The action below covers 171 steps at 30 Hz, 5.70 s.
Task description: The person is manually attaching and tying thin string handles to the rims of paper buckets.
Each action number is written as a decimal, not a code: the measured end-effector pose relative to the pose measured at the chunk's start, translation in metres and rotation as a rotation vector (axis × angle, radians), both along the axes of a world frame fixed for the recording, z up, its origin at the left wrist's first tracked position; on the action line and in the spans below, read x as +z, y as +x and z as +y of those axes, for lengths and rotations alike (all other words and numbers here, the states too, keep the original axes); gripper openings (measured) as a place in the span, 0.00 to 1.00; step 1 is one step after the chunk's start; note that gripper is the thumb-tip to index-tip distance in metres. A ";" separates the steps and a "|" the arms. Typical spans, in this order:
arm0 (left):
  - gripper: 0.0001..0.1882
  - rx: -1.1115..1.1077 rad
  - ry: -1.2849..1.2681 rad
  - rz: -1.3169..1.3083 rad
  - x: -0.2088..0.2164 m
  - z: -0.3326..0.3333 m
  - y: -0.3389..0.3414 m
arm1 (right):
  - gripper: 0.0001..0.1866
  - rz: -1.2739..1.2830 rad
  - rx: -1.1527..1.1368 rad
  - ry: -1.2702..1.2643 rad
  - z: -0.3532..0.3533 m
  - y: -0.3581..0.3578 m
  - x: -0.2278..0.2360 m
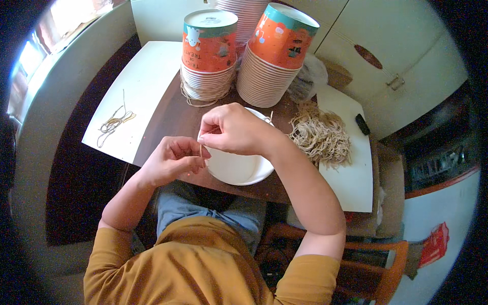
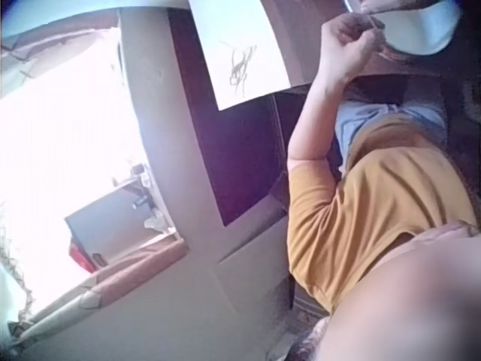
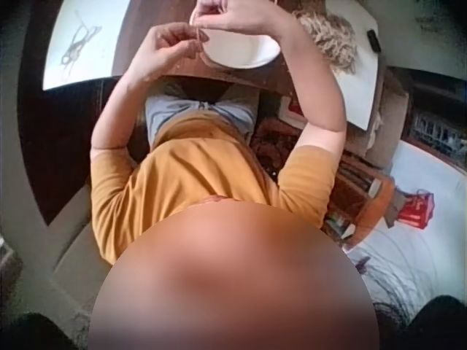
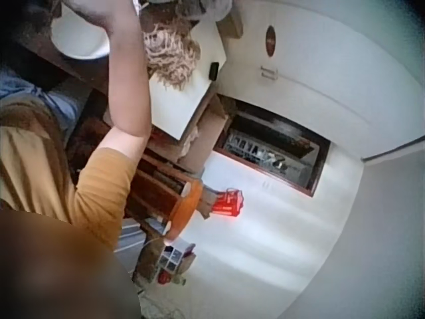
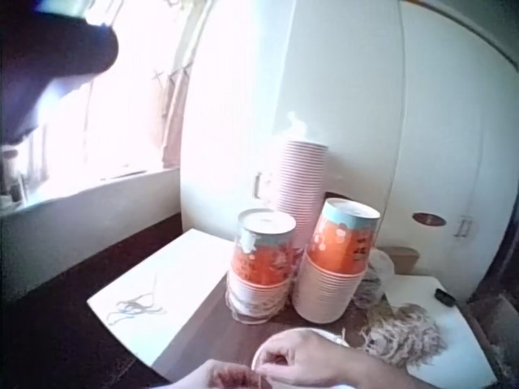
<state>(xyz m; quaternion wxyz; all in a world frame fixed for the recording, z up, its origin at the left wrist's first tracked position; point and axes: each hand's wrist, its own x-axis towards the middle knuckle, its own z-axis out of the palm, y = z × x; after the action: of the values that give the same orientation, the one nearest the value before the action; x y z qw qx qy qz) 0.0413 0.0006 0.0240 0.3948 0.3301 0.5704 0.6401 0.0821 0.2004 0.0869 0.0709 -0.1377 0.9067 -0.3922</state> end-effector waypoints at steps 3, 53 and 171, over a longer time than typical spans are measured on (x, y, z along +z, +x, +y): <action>0.10 0.010 -0.067 0.050 0.005 0.000 -0.001 | 0.06 0.035 -0.011 -0.001 0.001 0.002 -0.007; 0.13 0.746 0.254 0.923 -0.056 -0.018 0.050 | 0.06 0.724 -0.698 -0.151 -0.100 0.096 -0.099; 0.06 0.879 0.065 0.827 -0.026 -0.049 0.032 | 0.12 0.411 -0.676 -0.284 -0.098 0.053 -0.098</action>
<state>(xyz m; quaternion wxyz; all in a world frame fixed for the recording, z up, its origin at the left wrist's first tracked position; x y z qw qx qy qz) 0.0736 -0.0486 -0.0015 -0.1714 0.2968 0.7399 0.5789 0.1350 0.1025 -0.0115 -0.2640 0.0835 0.8331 -0.4789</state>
